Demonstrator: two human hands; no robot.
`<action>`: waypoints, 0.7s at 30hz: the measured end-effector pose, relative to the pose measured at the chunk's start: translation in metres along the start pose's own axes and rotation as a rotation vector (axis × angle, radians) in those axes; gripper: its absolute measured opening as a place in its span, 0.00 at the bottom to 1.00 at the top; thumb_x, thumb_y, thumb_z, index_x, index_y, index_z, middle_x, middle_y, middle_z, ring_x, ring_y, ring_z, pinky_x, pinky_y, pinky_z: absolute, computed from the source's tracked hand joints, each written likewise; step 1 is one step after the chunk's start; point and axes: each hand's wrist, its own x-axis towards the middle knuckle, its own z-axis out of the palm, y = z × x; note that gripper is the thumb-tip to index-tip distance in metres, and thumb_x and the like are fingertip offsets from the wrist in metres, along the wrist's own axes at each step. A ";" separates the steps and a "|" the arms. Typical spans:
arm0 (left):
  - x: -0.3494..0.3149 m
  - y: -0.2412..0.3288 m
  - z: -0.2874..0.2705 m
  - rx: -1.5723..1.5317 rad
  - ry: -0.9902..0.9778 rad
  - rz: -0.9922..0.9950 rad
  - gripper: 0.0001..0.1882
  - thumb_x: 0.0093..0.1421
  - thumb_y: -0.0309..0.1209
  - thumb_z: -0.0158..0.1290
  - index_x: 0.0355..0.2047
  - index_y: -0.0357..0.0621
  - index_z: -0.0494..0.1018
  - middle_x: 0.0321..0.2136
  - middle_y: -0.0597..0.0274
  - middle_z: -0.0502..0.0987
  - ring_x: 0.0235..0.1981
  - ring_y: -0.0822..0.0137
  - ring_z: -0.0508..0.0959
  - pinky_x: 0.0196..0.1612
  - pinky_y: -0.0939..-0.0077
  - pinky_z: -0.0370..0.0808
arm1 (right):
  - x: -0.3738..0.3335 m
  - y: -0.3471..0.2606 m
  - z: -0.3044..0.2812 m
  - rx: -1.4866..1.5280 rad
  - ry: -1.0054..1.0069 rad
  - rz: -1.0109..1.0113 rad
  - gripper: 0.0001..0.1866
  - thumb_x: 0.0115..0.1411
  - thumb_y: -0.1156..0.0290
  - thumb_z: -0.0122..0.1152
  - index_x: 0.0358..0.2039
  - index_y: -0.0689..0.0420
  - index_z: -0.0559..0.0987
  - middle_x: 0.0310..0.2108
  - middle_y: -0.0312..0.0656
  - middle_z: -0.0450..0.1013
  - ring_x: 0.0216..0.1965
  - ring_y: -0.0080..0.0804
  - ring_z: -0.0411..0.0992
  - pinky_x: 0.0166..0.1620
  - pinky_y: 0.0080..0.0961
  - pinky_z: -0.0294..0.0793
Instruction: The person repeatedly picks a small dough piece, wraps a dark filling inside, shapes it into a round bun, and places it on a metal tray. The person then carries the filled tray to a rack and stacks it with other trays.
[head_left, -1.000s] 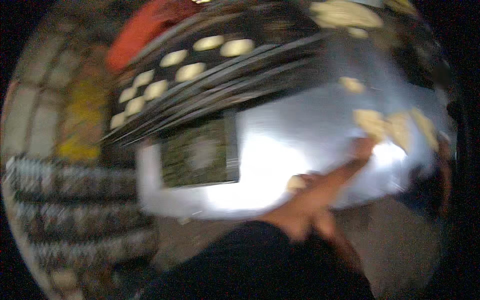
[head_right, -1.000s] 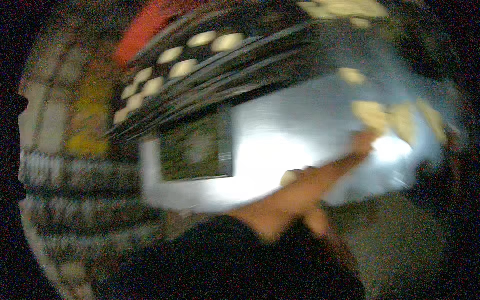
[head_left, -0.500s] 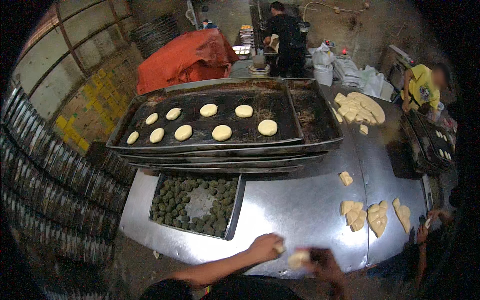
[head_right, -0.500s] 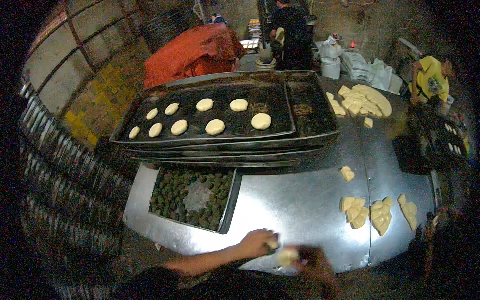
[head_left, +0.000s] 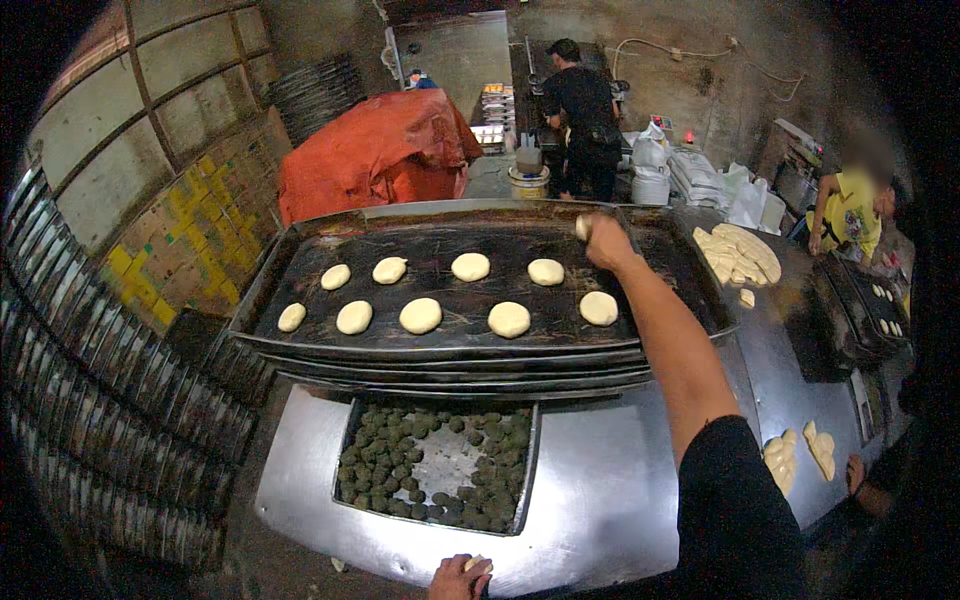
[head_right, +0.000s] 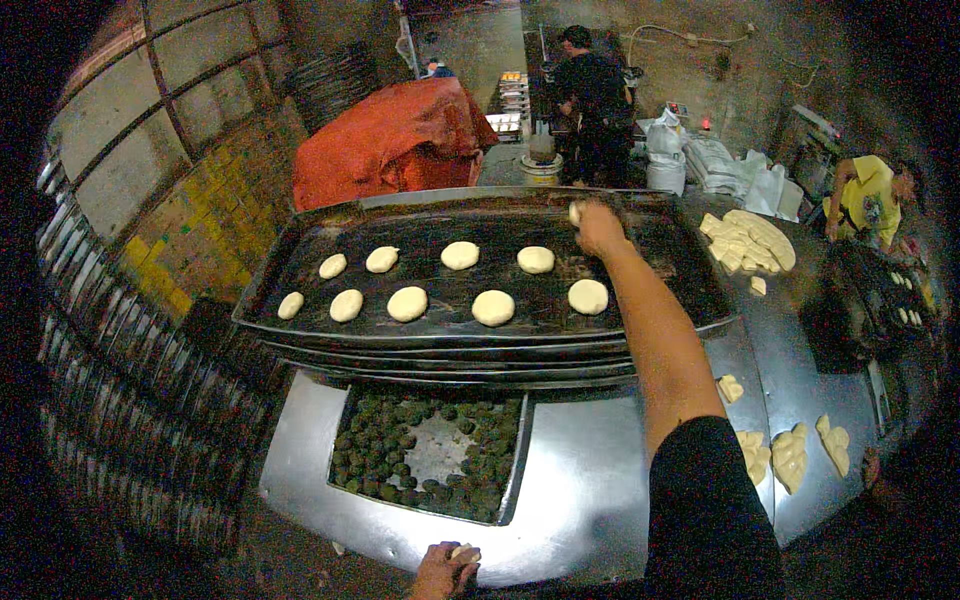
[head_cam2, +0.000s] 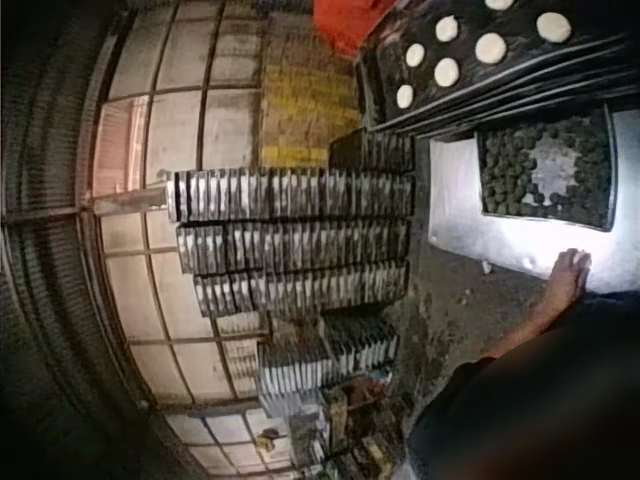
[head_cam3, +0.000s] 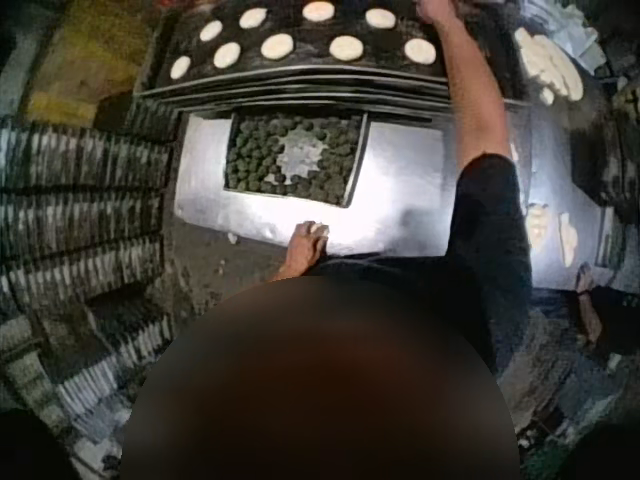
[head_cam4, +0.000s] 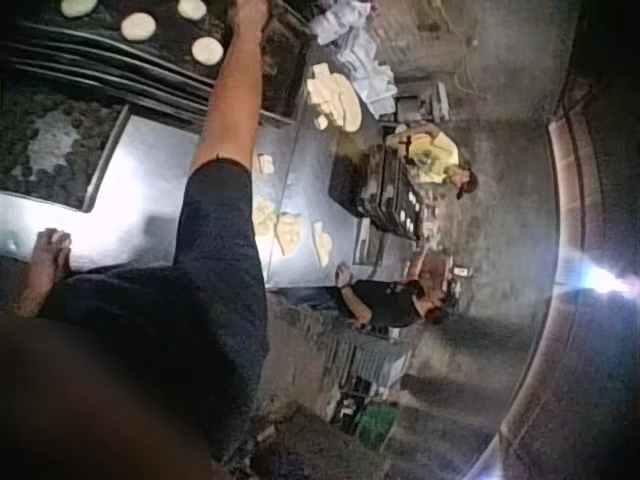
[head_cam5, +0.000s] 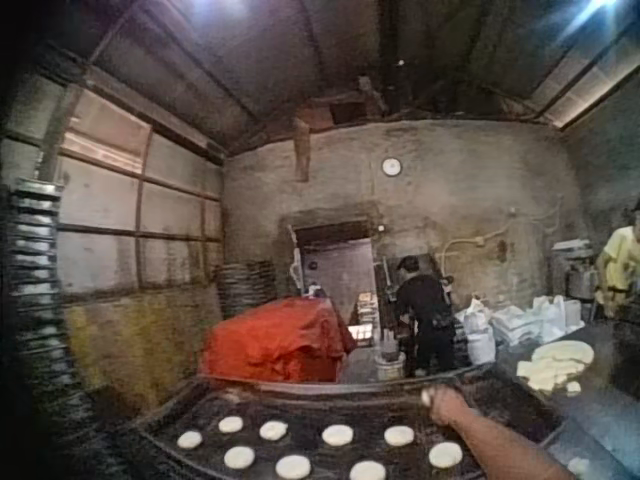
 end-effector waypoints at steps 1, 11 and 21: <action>-0.003 -0.002 0.004 0.011 0.031 0.025 0.17 0.64 0.33 0.55 0.52 0.46 0.77 0.51 0.40 0.73 0.50 0.39 0.72 0.53 0.47 0.72 | 0.008 0.000 0.012 -0.198 -0.335 0.067 0.19 0.55 0.70 0.60 0.48 0.56 0.83 0.42 0.55 0.79 0.49 0.54 0.76 0.54 0.40 0.76; 0.029 0.039 -0.022 -0.526 -0.046 -0.520 0.25 0.56 0.30 0.63 0.54 0.43 0.71 0.37 0.53 0.80 0.42 0.59 0.81 0.45 0.65 0.78 | -0.231 -0.103 -0.095 0.957 0.154 -0.124 0.11 0.63 0.69 0.61 0.40 0.63 0.83 0.33 0.43 0.80 0.34 0.29 0.77 0.42 0.30 0.78; 0.120 0.282 -0.077 -0.827 0.403 0.460 0.09 0.65 0.30 0.58 0.37 0.35 0.79 0.42 0.58 0.76 0.46 0.69 0.73 0.47 0.76 0.71 | -0.354 -0.083 -0.176 1.416 0.871 0.233 0.27 0.71 0.54 0.44 0.18 0.57 0.70 0.16 0.39 0.68 0.18 0.27 0.64 0.23 0.25 0.63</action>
